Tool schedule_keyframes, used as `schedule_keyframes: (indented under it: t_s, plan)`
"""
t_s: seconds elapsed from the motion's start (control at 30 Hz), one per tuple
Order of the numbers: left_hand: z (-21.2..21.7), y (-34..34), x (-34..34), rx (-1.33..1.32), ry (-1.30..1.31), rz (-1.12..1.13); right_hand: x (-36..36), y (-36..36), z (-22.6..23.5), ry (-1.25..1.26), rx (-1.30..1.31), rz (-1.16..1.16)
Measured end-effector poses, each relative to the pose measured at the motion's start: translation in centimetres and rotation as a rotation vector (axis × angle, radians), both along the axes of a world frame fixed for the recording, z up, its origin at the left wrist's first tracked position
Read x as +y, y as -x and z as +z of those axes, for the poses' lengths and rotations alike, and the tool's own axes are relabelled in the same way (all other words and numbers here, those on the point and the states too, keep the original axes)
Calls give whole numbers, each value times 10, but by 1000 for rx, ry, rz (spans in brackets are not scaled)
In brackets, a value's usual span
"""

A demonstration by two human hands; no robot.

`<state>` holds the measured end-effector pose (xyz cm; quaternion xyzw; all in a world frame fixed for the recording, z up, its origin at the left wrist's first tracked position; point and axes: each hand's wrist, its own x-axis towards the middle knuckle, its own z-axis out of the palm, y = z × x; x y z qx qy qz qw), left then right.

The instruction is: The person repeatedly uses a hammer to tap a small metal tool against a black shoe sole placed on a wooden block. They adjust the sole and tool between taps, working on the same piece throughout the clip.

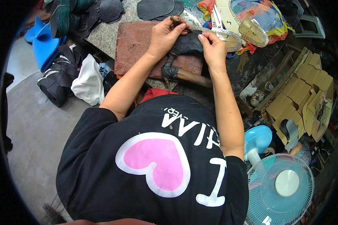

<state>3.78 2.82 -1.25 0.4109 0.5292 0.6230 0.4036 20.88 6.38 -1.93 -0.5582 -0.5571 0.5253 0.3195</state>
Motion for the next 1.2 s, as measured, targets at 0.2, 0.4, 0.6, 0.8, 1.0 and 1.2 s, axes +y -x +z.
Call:
schedule_keyframes:
  t_s: [0.2,0.4,0.6,0.8,1.0,1.2]
  plan:
    - [-2,-1,1,90,-5,22,-1,1,17,-77,-156,56]
    - [-3,1,2,196,55,-19,-36,-28,84,-287,-523,349]
    - [-3,-3,4,154,5,27,-84,-34,84,-551,-729,633]
    - [14,-1,3,613,-204,29,-75,-57,87,-552,-402,437]
    - [20,-5,4,809,-291,0,-52,-65,146,-416,-47,191]
    - [12,-7,5,888,-339,-17,-58,-33,134,-763,64,-4]
